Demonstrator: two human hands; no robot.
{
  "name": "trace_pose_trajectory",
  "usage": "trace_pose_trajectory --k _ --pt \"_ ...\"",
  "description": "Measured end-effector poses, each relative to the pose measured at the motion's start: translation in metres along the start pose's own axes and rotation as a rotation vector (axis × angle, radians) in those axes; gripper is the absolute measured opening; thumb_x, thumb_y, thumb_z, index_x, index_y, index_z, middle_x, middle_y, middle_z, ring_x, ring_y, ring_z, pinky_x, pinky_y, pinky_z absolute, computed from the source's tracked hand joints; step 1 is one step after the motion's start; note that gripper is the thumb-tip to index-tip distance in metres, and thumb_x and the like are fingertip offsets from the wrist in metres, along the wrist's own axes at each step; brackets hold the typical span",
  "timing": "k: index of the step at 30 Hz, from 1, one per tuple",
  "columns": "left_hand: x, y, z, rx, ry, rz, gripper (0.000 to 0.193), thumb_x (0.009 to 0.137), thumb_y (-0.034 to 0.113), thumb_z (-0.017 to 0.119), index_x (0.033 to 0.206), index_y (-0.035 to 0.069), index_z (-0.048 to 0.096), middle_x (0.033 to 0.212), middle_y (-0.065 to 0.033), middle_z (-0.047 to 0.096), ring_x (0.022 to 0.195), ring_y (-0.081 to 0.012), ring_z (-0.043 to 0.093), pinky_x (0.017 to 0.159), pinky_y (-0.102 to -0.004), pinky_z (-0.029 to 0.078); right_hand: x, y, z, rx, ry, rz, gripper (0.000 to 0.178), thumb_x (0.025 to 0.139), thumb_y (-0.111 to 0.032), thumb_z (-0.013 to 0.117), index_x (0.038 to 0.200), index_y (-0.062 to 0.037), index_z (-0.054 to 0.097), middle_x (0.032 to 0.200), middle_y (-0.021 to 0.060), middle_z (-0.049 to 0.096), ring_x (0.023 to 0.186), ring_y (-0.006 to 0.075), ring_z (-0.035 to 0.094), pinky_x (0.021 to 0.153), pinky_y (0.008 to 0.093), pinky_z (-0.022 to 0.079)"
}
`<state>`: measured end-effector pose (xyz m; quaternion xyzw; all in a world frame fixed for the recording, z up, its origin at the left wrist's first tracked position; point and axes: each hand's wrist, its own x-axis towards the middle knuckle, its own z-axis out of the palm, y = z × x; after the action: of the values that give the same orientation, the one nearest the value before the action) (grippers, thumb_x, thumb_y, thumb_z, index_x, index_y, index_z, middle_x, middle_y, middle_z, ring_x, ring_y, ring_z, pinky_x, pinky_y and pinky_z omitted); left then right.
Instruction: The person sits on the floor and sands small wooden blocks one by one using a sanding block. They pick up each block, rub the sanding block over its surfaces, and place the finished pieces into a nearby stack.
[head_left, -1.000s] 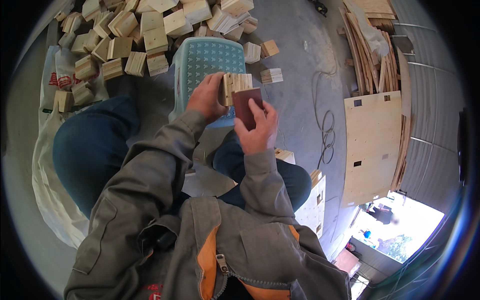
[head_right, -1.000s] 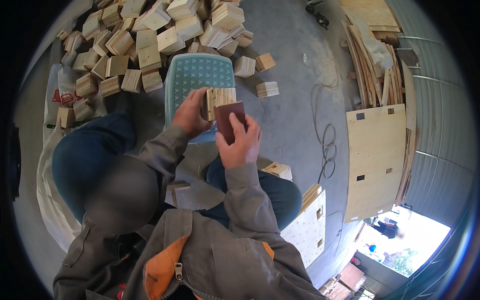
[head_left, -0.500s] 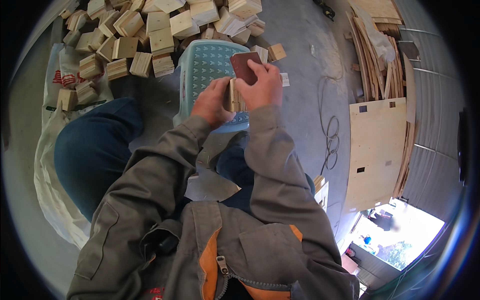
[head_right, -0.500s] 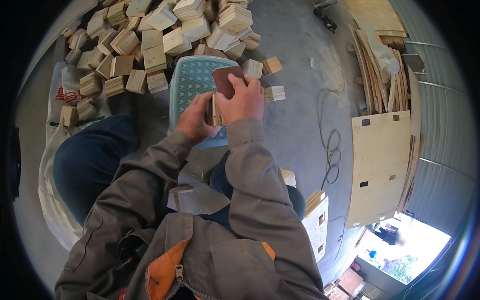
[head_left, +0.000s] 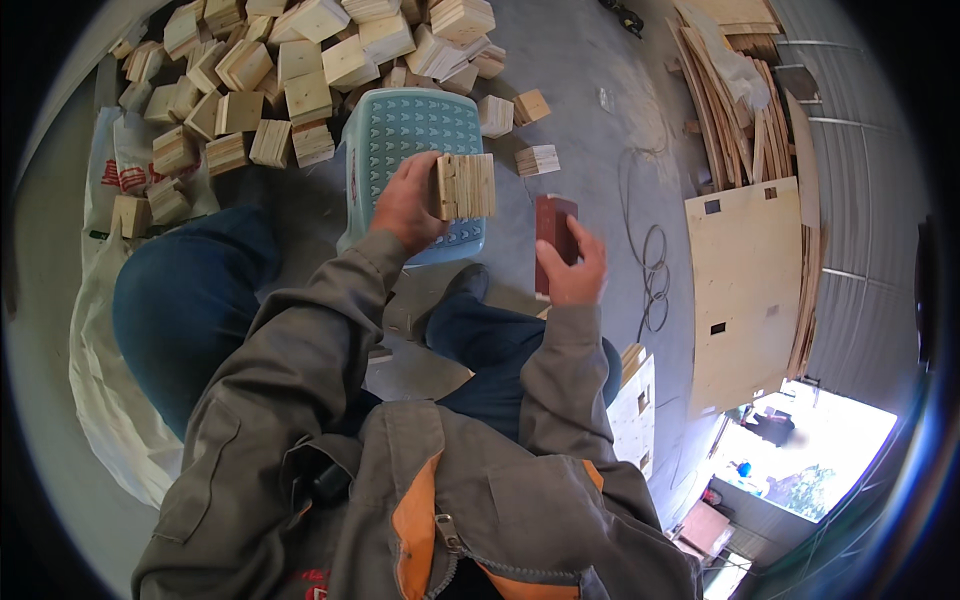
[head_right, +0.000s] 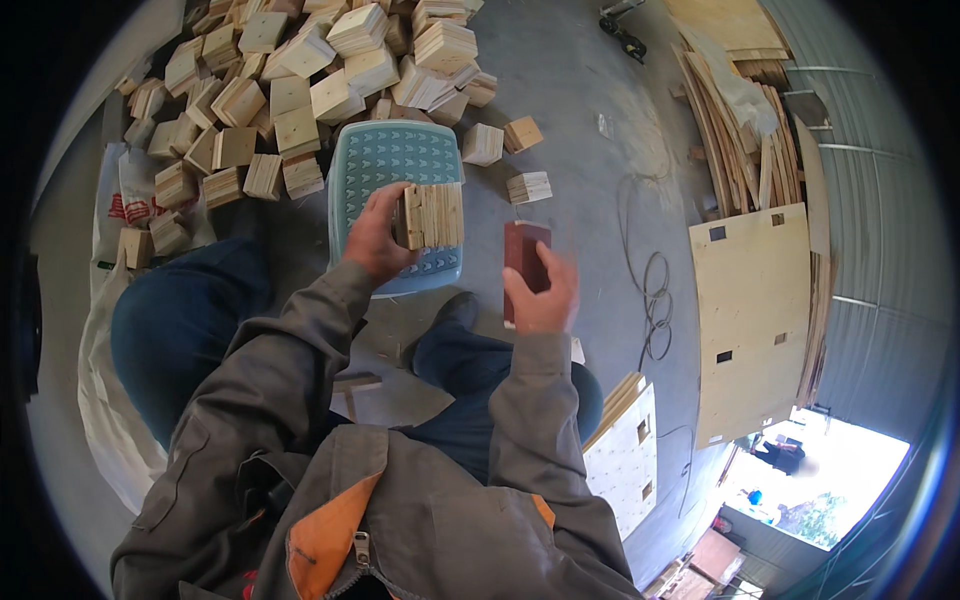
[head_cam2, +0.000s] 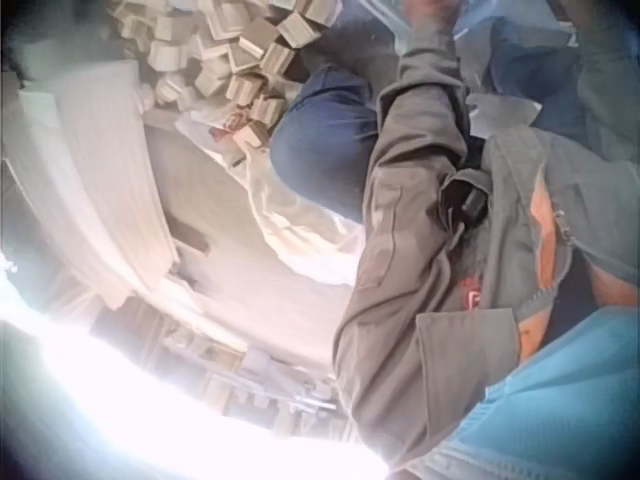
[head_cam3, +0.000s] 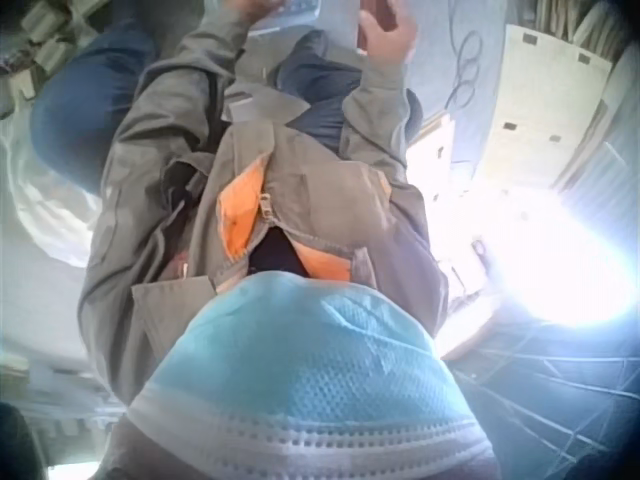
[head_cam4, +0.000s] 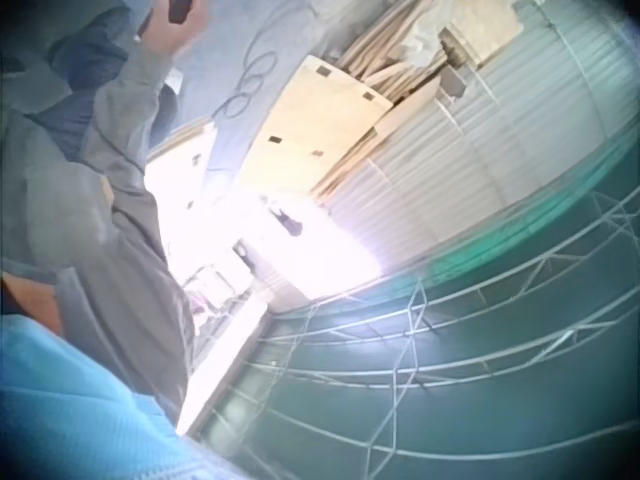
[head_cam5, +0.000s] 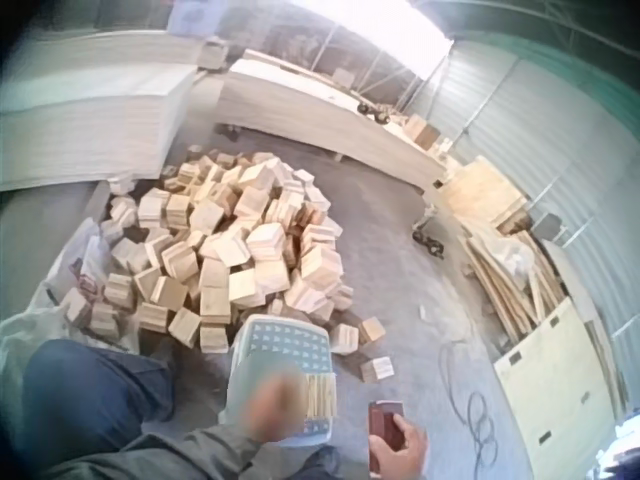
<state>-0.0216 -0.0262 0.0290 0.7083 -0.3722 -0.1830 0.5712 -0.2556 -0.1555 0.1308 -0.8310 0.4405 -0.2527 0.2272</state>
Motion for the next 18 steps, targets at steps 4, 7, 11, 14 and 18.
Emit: trace_pose_trajectory --k 4,7,11,14,18 --pt "0.01 0.001 -0.007 0.187 0.087 0.18 0.087 0.069 -0.004 0.084 0.149 0.007 0.051 0.15 -0.0173 0.056 0.143 -0.0384 0.053 0.119 -0.043 0.048 -0.056 0.043 -0.011 0.018 0.02 0.116 0.064 0.076 -0.026 0.092 0.134 -0.0068 0.073 0.127 0.0179 0.07 0.121 0.0327 0.066 0.106 0.0449 0.054" --pt "0.007 -0.004 -0.02 0.258 0.109 0.218 0.081 0.077 -0.005 0.078 0.151 0.009 0.049 0.157 -0.0145 0.052 0.15 -0.0388 0.047 0.123 -0.0443 0.045 -0.063 0.038 -0.006 0.062 0.017 0.147 0.066 0.076 -0.027 0.093 0.136 -0.0075 0.072 0.129 0.0179 0.069 0.12 0.0323 0.067 0.106 0.0447 0.054" --pt "-0.006 -0.013 -0.028 0.272 0.055 0.27 0.081 0.079 -0.004 0.077 0.153 0.009 0.046 0.162 -0.0134 0.047 0.153 -0.0407 0.043 0.124 -0.0451 0.043 -0.061 0.018 0.002 0.137 -0.017 0.139 0.066 0.077 -0.028 0.093 0.136 -0.0077 0.071 0.132 0.0181 0.069 0.121 0.0324 0.067 0.106 0.044 0.054" --pt "-0.022 -0.003 -0.039 0.282 -0.051 0.261 0.088 0.074 -0.003 0.08 0.153 0.01 0.044 0.163 -0.0129 0.045 0.152 -0.0386 0.045 0.122 -0.0431 0.046 -0.059 0.019 0.01 0.152 0.001 0.05 0.065 0.076 -0.028 0.093 0.134 -0.0073 0.072 0.132 0.0178 0.068 0.121 0.0325 0.067 0.105 0.0441 0.055" --pt "-0.035 0.014 -0.055 0.29 -0.136 0.191 0.087 0.071 0.002 0.084 0.149 0.01 0.048 0.16 -0.0125 0.048 0.147 -0.0355 0.051 0.118 -0.0418 0.05 -0.055 0.004 0.012 0.206 0.022 0.064 0.064 0.076 -0.027 0.094 0.133 -0.007 0.072 0.129 0.0176 0.069 0.12 0.0328 0.068 0.104 0.0438 0.056"
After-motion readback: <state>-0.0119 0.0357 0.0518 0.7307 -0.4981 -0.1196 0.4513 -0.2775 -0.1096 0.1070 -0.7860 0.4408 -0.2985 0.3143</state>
